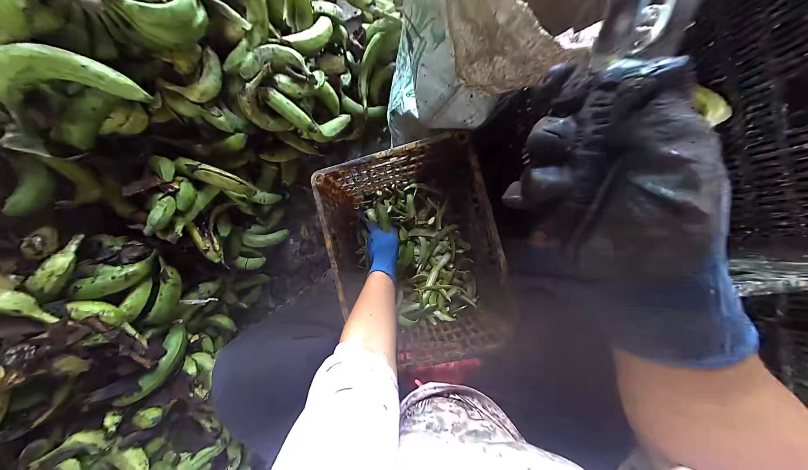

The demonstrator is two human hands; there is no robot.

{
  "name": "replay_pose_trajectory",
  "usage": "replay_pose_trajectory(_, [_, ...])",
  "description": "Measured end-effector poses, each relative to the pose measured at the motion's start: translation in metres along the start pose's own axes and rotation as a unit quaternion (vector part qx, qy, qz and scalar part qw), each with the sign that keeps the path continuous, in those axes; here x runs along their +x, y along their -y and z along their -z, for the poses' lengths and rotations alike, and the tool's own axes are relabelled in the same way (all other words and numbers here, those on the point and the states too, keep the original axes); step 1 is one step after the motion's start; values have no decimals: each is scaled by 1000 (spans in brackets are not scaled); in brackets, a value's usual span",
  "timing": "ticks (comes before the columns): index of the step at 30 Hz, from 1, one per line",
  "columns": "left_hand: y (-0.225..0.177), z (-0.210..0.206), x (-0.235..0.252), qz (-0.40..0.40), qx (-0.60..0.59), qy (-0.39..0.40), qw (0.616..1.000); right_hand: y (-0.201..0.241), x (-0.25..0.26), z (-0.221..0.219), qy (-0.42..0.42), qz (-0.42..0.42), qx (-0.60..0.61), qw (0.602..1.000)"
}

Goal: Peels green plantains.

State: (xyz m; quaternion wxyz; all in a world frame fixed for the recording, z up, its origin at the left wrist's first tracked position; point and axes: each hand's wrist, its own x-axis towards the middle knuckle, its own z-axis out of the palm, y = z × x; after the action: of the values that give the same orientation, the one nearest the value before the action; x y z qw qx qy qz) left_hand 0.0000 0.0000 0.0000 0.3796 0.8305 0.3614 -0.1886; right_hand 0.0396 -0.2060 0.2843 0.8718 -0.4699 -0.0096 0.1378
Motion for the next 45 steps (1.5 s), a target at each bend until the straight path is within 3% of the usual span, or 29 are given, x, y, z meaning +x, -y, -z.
replay_pose_trajectory(2, [4,-13,25,21,113,29,993,8,8,1,19,65,-88,994])
replay_pose_trajectory(4, [-1,-10,34,29,121,42,991,9,15,0,19,81,-98,992])
replay_pose_trajectory(9, [6,20,4,-77,-58,14,995,1,18,-14,-75,10,-144,987])
replay_pose_trajectory(11, [5,26,-13,-131,-120,-7,984,-10,16,-15,-53,-5,-157,986])
replay_pose_trajectory(14, [-18,47,-43,-211,-246,-11,946,-43,0,-29,-53,-2,-155,987])
replay_pose_trajectory(17, [-38,75,-92,-241,-350,-14,905,-101,-31,-27,-71,6,-244,967])
replay_pose_trajectory(20, [-54,100,-137,-225,-519,-12,825,-164,-51,2,-82,-70,-434,894])
replay_pose_trajectory(22, [-66,120,-161,-209,-657,106,717,-193,-59,26,-104,-147,-488,854])
replay_pose_trajectory(25, [-73,146,-181,-308,-695,246,602,-203,-64,43,-161,-192,-483,839])
replay_pose_trajectory(26, [-72,154,-183,-351,-681,262,587,-199,-63,39,-180,-182,-463,849])
replay_pose_trajectory(27, [-65,161,-186,-385,-657,251,598,-190,-64,33,-193,-168,-436,863])
replay_pose_trajectory(30, [-56,181,-197,-393,-548,79,735,-165,-75,6,-180,-117,-321,922])
replay_pose_trajectory(32, [-53,186,-202,-370,-520,5,770,-169,-95,2,-137,-114,-291,940])
replay_pose_trajectory(35, [-45,184,-197,-386,-533,-3,753,-171,-119,0,-91,-152,-278,944])
replay_pose_trajectory(36, [-46,182,-196,-393,-526,-19,754,-161,-124,-12,-74,-125,-262,954])
replay_pose_trajectory(37, [-47,179,-195,-399,-524,-35,752,-144,-129,-29,-52,-54,-242,967])
replay_pose_trajectory(39, [-51,171,-199,-415,-511,-56,751,-105,-138,-62,4,172,-193,966])
replay_pose_trajectory(41, [-51,163,-201,-463,-488,-47,739,-67,-137,-75,71,351,-165,919])
replay_pose_trajectory(42, [-51,161,-200,-488,-478,-37,729,-57,-131,-76,80,400,-176,896])
replay_pose_trajectory(43, [-51,162,-200,-501,-475,-26,723,-60,-125,-70,71,402,-216,887])
replay_pose_trajectory(44, [-51,163,-201,-500,-482,-11,719,-77,-121,-56,55,339,-273,898])
replay_pose_trajectory(45, [-51,166,-203,-490,-502,14,713,-101,-119,-38,38,218,-336,916])
